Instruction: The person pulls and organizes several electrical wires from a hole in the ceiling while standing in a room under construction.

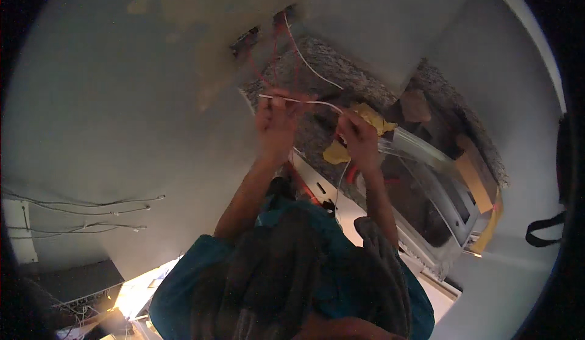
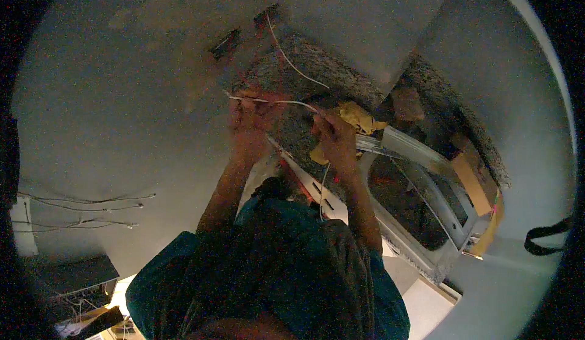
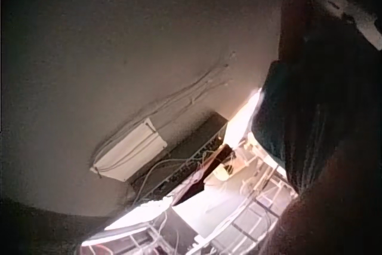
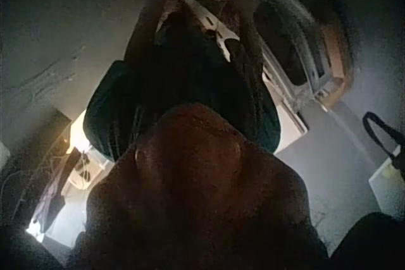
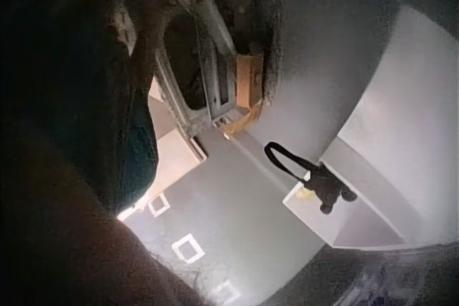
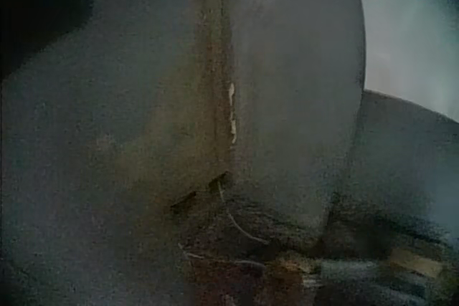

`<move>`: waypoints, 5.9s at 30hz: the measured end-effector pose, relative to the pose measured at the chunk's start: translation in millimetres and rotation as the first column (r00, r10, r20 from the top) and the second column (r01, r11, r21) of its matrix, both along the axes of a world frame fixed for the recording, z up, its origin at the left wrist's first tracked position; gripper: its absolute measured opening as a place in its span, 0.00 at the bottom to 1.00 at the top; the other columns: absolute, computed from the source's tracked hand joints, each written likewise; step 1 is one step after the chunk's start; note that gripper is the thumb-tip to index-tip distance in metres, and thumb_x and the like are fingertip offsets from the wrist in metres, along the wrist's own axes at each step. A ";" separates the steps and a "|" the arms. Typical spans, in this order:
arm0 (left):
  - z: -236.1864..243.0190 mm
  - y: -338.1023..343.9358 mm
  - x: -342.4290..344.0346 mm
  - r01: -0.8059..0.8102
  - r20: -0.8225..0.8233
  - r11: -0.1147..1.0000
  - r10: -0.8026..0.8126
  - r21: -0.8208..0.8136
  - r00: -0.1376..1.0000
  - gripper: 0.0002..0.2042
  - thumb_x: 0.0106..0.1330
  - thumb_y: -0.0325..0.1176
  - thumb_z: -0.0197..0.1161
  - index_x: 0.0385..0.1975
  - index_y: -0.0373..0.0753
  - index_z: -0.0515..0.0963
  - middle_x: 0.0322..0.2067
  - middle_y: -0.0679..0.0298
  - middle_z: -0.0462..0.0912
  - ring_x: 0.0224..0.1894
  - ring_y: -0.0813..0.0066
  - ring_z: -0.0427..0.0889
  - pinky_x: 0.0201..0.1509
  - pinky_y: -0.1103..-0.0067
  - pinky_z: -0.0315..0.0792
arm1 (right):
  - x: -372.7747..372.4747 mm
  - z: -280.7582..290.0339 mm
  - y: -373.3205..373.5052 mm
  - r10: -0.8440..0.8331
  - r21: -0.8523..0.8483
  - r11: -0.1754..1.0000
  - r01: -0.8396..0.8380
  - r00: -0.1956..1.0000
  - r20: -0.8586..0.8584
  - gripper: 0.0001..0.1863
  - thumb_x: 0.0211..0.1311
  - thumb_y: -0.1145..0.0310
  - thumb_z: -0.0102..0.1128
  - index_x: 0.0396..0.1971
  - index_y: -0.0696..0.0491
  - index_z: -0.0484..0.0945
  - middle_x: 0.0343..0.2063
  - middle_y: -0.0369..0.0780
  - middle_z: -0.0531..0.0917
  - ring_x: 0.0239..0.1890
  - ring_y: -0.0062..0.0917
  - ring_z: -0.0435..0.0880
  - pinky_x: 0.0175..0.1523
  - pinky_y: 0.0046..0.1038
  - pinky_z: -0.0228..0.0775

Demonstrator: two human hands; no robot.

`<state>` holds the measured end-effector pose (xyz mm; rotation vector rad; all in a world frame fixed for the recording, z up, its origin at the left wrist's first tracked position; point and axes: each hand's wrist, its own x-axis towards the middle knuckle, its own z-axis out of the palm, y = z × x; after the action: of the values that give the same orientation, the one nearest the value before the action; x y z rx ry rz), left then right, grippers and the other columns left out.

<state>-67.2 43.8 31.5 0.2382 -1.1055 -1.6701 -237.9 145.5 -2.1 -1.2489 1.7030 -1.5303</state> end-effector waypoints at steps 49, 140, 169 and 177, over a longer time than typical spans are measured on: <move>56.3 -135.9 -4.9 -0.025 0.318 0.332 0.920 -0.943 0.230 0.07 0.63 0.33 0.68 0.39 0.43 0.84 0.35 0.57 0.85 0.38 0.56 0.84 0.41 0.64 0.78 | -47.9 39.2 -143.0 0.091 -0.142 0.985 -0.096 0.995 -0.041 0.14 0.71 0.62 0.58 0.52 0.49 0.83 0.41 0.41 0.88 0.42 0.19 0.84 0.48 0.24 0.75; 2.5 -160.9 -57.1 -0.514 0.740 0.779 0.573 -0.360 0.351 0.27 0.64 0.29 0.69 0.63 0.34 0.68 0.39 0.66 0.81 0.38 0.84 0.78 0.40 0.85 0.72 | -45.2 -19.3 -249.7 -0.147 -0.151 0.969 0.196 0.947 0.286 0.13 0.70 0.74 0.57 0.51 0.54 0.83 0.35 0.33 0.85 0.37 0.12 0.78 0.43 0.19 0.72; 0.9 -163.7 -60.1 -0.473 0.751 0.808 0.544 -0.351 0.374 0.28 0.65 0.26 0.67 0.65 0.35 0.65 0.45 0.64 0.79 0.38 0.81 0.76 0.38 0.83 0.72 | -53.4 -22.6 -252.8 -0.117 -0.033 0.988 0.148 0.883 0.455 0.12 0.71 0.70 0.57 0.50 0.54 0.83 0.30 0.26 0.79 0.29 0.06 0.68 0.33 0.14 0.61; -5.0 -159.4 -64.0 -0.490 0.770 0.810 0.527 -0.324 0.361 0.30 0.65 0.25 0.67 0.66 0.34 0.62 0.38 0.65 0.81 0.35 0.83 0.77 0.35 0.85 0.71 | -53.8 -39.0 -254.5 -0.107 -0.096 0.981 0.171 0.877 0.469 0.12 0.71 0.71 0.57 0.49 0.54 0.83 0.39 0.32 0.86 0.37 0.08 0.75 0.41 0.15 0.68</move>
<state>-131.3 -115.6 26.4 1.3595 -1.5366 -0.8880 -291.7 -109.0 -41.1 -0.7434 1.4135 -1.8757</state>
